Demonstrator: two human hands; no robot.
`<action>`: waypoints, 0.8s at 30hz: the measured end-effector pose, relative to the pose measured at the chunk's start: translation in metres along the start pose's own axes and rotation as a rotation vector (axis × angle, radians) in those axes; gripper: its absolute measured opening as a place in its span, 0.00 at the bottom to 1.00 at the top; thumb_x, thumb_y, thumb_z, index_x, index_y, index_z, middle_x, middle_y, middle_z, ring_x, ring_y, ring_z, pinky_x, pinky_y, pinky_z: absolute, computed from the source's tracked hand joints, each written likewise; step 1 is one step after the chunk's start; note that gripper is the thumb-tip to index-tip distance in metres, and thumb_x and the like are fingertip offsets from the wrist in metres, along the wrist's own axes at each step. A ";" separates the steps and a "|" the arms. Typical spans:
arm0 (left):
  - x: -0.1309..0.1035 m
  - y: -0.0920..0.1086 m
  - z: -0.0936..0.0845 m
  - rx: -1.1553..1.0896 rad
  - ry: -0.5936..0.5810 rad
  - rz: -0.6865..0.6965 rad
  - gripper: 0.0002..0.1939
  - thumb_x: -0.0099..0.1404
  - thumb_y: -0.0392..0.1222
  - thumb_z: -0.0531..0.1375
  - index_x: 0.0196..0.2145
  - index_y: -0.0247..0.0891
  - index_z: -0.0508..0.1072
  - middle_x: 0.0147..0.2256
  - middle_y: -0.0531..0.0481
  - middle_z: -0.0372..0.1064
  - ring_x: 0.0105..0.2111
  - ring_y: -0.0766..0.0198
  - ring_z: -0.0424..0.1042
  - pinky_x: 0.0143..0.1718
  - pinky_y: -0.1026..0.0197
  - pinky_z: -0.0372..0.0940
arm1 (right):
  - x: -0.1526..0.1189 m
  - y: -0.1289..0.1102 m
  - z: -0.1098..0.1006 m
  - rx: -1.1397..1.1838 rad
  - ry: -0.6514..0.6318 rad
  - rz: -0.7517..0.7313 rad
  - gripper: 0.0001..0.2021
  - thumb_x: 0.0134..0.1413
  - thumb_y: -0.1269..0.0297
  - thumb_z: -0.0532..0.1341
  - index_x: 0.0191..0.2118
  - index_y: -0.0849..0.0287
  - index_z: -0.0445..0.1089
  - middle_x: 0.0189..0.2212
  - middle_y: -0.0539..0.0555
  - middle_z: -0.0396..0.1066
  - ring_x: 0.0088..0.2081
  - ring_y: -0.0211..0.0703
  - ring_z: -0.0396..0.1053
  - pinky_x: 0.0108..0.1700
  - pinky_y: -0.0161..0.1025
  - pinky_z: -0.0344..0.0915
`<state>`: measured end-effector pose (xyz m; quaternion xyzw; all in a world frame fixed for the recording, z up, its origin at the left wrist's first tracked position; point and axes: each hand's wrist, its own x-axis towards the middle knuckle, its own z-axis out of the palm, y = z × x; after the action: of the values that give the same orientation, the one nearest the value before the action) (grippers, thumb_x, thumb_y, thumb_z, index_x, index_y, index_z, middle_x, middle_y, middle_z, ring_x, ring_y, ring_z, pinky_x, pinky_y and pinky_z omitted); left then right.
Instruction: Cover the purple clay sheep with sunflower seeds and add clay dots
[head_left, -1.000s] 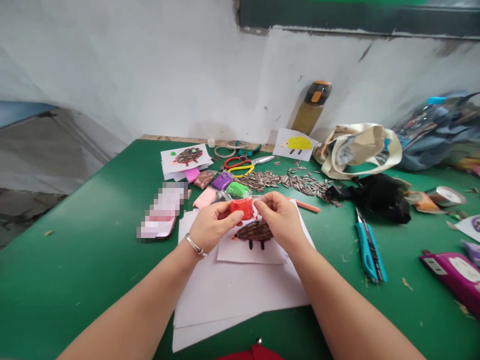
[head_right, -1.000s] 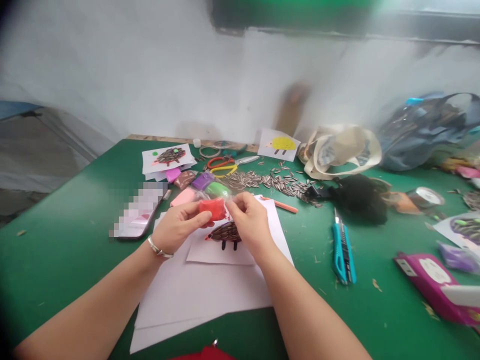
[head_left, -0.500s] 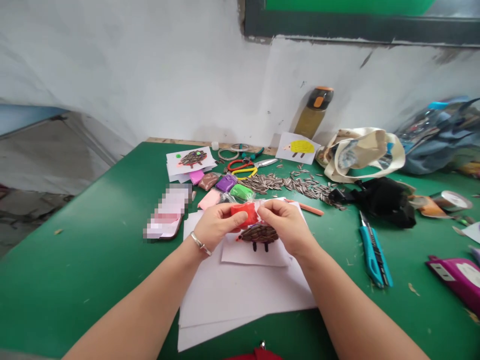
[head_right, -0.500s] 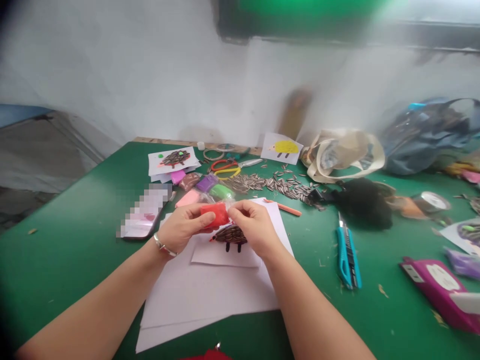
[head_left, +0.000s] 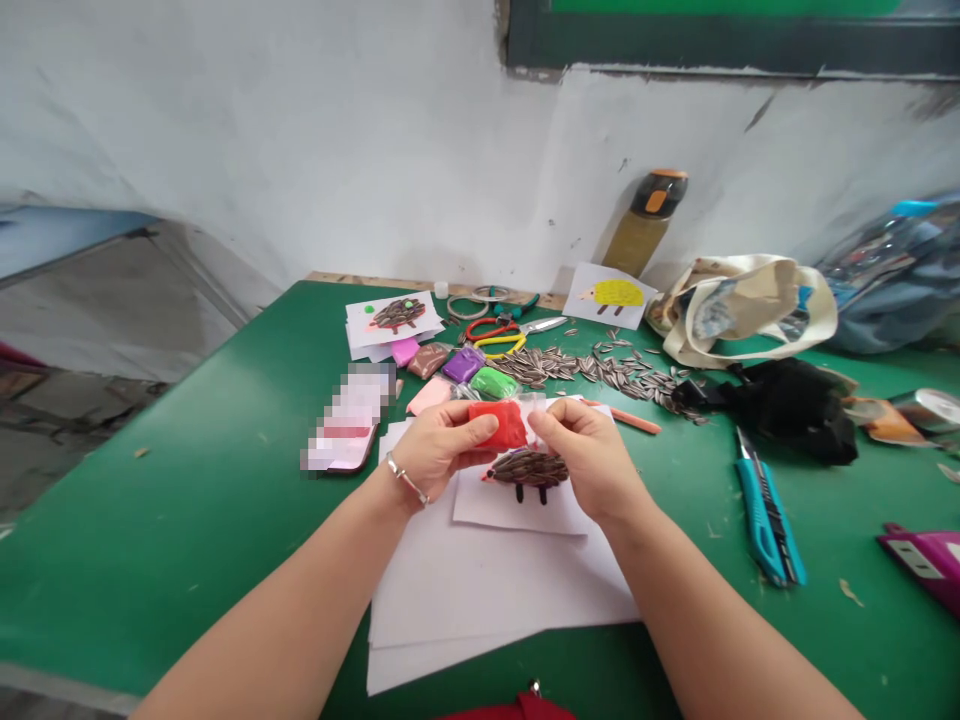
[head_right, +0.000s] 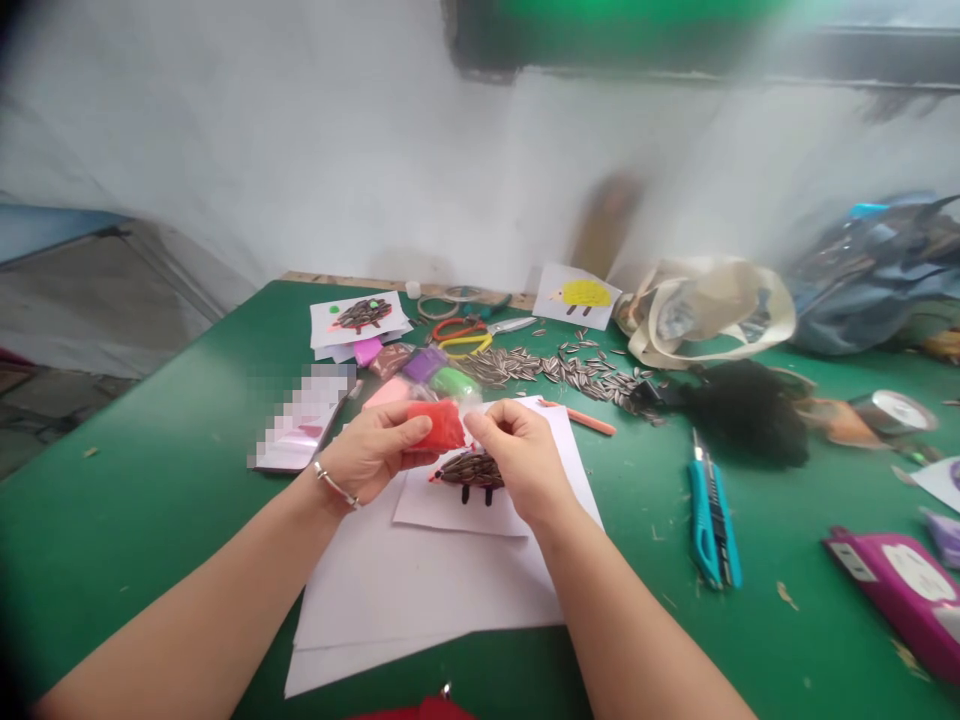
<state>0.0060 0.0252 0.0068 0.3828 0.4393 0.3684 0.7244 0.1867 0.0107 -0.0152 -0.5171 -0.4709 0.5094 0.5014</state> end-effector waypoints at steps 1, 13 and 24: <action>0.000 0.000 0.000 0.001 0.010 -0.002 0.26 0.49 0.49 0.71 0.44 0.35 0.76 0.40 0.42 0.75 0.40 0.57 0.73 0.43 0.55 0.66 | 0.000 0.000 0.001 -0.041 0.034 -0.021 0.16 0.49 0.54 0.65 0.23 0.58 0.62 0.20 0.45 0.60 0.24 0.34 0.55 0.27 0.34 0.52; 0.001 -0.002 0.000 0.018 0.055 0.048 0.23 0.50 0.48 0.71 0.43 0.35 0.77 0.42 0.41 0.75 0.45 0.53 0.73 0.45 0.55 0.66 | -0.009 -0.003 0.004 -0.582 0.132 -0.416 0.06 0.58 0.61 0.57 0.33 0.55 0.69 0.29 0.51 0.69 0.30 0.40 0.63 0.36 0.40 0.60; 0.001 -0.002 0.002 0.110 0.026 0.069 0.22 0.52 0.48 0.70 0.42 0.35 0.77 0.43 0.41 0.75 0.46 0.52 0.72 0.48 0.52 0.65 | -0.003 -0.004 0.007 -0.211 0.015 -0.039 0.15 0.51 0.56 0.62 0.43 0.57 0.71 0.34 0.52 0.72 0.28 0.38 0.64 0.29 0.36 0.61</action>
<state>0.0086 0.0251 0.0050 0.4321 0.4549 0.3736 0.6833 0.1796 0.0084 -0.0112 -0.5615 -0.5283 0.4432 0.4573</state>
